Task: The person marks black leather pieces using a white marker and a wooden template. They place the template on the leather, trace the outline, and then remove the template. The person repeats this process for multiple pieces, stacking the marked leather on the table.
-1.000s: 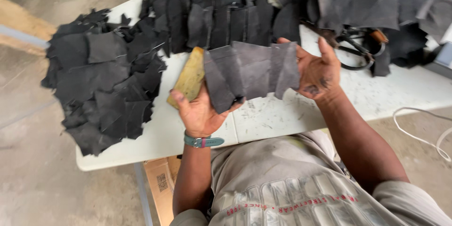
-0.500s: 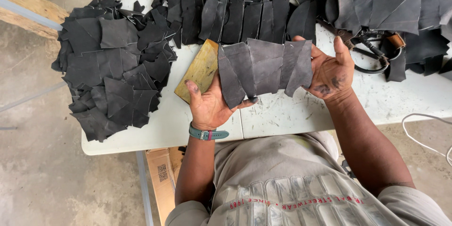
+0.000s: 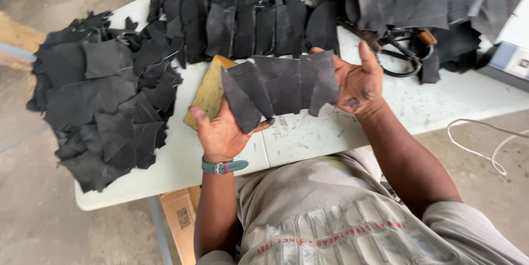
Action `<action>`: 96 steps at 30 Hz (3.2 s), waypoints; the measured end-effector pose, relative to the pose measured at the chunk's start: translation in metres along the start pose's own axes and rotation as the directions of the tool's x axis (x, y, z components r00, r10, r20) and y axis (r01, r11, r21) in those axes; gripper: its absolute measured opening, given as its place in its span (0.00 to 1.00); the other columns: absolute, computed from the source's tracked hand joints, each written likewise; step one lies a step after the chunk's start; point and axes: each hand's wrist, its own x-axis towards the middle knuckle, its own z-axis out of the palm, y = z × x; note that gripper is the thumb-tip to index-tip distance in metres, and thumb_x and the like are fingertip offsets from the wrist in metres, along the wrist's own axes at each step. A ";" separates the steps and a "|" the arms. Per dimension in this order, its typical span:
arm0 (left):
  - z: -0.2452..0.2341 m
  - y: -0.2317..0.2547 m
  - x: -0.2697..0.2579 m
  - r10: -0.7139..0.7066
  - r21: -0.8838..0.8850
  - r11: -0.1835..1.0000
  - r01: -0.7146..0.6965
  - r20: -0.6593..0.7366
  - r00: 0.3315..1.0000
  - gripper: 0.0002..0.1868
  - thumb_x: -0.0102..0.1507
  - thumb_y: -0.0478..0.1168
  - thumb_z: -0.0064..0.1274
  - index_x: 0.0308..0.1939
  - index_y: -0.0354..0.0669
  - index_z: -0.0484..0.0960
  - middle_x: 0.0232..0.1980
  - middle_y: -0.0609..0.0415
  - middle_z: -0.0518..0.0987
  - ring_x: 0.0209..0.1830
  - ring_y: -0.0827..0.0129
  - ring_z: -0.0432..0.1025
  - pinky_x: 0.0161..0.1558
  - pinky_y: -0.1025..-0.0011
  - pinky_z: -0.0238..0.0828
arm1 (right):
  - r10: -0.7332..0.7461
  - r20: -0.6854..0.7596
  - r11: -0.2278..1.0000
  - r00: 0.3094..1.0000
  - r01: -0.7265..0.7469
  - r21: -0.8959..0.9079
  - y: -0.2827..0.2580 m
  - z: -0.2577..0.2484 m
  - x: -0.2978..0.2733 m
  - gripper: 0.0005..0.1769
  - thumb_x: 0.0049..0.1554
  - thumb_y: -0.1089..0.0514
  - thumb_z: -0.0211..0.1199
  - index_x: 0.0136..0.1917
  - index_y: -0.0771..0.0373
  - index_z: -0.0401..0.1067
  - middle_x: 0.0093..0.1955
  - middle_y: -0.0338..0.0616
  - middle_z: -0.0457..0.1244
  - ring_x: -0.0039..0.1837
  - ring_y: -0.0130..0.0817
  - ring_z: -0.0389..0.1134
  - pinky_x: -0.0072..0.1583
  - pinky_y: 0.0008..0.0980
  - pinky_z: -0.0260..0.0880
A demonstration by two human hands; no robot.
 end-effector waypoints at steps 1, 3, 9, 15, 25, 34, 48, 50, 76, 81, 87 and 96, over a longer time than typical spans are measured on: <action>0.001 0.000 0.000 0.004 -0.006 1.000 -0.004 -0.001 1.000 0.70 0.52 0.90 0.30 0.84 0.51 0.30 0.86 0.41 0.40 0.84 0.42 0.43 0.67 0.31 0.57 | 0.007 0.022 1.000 1.000 -0.007 0.021 0.000 0.001 0.000 0.51 0.65 0.22 0.45 0.77 0.70 0.65 0.75 0.61 0.62 0.75 0.56 0.63 0.78 0.57 0.58; 0.003 0.000 0.002 0.012 -0.018 1.000 -0.012 -0.006 1.000 0.71 0.52 0.90 0.30 0.84 0.51 0.31 0.86 0.41 0.40 0.84 0.42 0.44 0.66 0.31 0.58 | 0.020 0.022 0.999 1.000 -0.020 0.028 -0.001 0.004 0.000 0.51 0.64 0.22 0.45 0.77 0.70 0.64 0.75 0.60 0.62 0.76 0.55 0.62 0.78 0.56 0.58; 0.011 0.003 0.001 -0.011 -0.033 0.999 0.012 0.037 0.999 0.73 0.50 0.91 0.33 0.85 0.51 0.29 0.88 0.42 0.36 0.86 0.43 0.40 0.68 0.32 0.56 | 0.008 0.042 1.000 0.999 -0.009 0.008 -0.002 0.008 0.002 0.50 0.62 0.23 0.47 0.77 0.67 0.64 0.75 0.58 0.61 0.78 0.53 0.62 0.79 0.56 0.57; 0.011 0.004 0.002 -0.033 0.010 0.999 0.033 -0.008 0.999 0.74 0.48 0.92 0.32 0.84 0.52 0.29 0.87 0.42 0.35 0.86 0.41 0.37 0.67 0.29 0.54 | 0.015 0.025 0.998 1.000 -0.016 0.054 -0.003 0.004 0.001 0.48 0.63 0.23 0.47 0.76 0.65 0.66 0.74 0.56 0.63 0.76 0.52 0.63 0.79 0.57 0.58; -0.011 -0.011 0.000 0.018 0.042 0.999 -0.018 -0.013 1.000 0.59 0.61 0.79 0.34 0.83 0.44 0.42 0.81 0.44 0.52 0.77 0.50 0.54 0.62 0.43 0.64 | 0.016 0.160 0.999 0.987 -0.011 -0.032 -0.001 0.011 0.002 0.41 0.60 0.29 0.54 0.71 0.62 0.69 0.68 0.52 0.66 0.69 0.45 0.70 0.71 0.50 0.69; 0.036 -0.031 0.073 0.160 0.782 0.622 -0.048 -0.067 0.985 0.21 0.67 0.40 0.57 0.60 0.31 0.76 0.55 0.50 0.83 0.54 0.68 0.75 0.58 0.69 0.72 | -0.567 0.204 0.091 0.798 0.306 -0.948 -0.083 0.010 -0.024 0.18 0.62 0.75 0.60 0.64 0.65 0.74 0.54 0.39 0.71 0.56 0.19 0.71 0.58 0.21 0.73; 0.095 -0.099 0.158 0.002 0.989 0.015 -0.144 0.144 0.990 0.35 0.56 0.44 0.66 0.66 0.41 0.74 0.66 0.42 0.71 0.56 0.48 0.74 0.54 0.57 0.74 | -0.541 0.259 -0.743 0.800 -0.310 -0.593 -0.153 0.002 -0.039 0.42 0.48 0.56 0.78 0.75 0.53 0.70 0.79 0.59 0.53 0.77 0.62 0.49 0.69 0.59 0.56; 0.087 -0.107 0.138 0.036 0.971 -0.111 -0.211 0.216 0.976 0.27 0.60 0.41 0.63 0.63 0.43 0.78 0.66 0.43 0.71 0.59 0.48 0.72 0.58 0.56 0.72 | -0.477 0.222 -0.779 0.850 -0.293 -0.554 -0.151 -0.020 -0.028 0.37 0.50 0.59 0.74 0.73 0.48 0.72 0.81 0.54 0.53 0.81 0.60 0.46 0.73 0.61 0.51; -0.093 0.052 -0.015 0.245 0.788 -0.260 0.557 -0.505 0.828 0.36 0.56 0.55 0.64 0.67 0.53 0.77 0.68 0.50 0.69 0.61 0.53 0.72 0.63 0.55 0.67 | 0.004 0.226 -0.876 0.974 0.113 -0.469 0.036 0.004 0.030 0.23 0.52 0.67 0.60 0.61 0.62 0.77 0.52 0.46 0.65 0.54 0.40 0.67 0.61 0.37 0.72; -0.084 0.058 0.058 0.487 0.914 -0.098 0.394 -0.301 0.820 0.29 0.58 0.52 0.66 0.59 0.43 0.81 0.60 0.48 0.77 0.57 0.53 0.75 0.54 0.59 0.75 | -0.015 0.226 -0.869 0.974 0.099 -0.485 0.051 0.020 0.079 0.22 0.51 0.64 0.61 0.60 0.57 0.76 0.55 0.46 0.62 0.58 0.39 0.66 0.62 0.36 0.71; -0.094 0.041 0.158 0.498 0.890 0.012 0.456 -0.401 0.769 0.25 0.56 0.50 0.67 0.51 0.40 0.81 0.55 0.46 0.77 0.52 0.51 0.75 0.48 0.55 0.75 | -0.050 0.016 -0.872 0.999 -0.036 -0.488 0.078 0.031 0.144 0.44 0.50 0.64 0.59 0.79 0.46 0.58 0.58 0.48 0.59 0.59 0.45 0.63 0.60 0.38 0.69; -0.144 0.023 0.186 0.474 0.842 -0.404 0.357 -0.141 0.869 0.12 0.60 0.41 0.59 0.40 0.35 0.82 0.45 0.37 0.81 0.41 0.42 0.78 0.42 0.53 0.78 | -0.110 -0.192 -0.846 0.975 -0.193 -0.496 0.089 0.016 0.172 0.39 0.60 0.61 0.55 0.81 0.36 0.53 0.64 0.44 0.58 0.64 0.45 0.63 0.59 0.40 0.71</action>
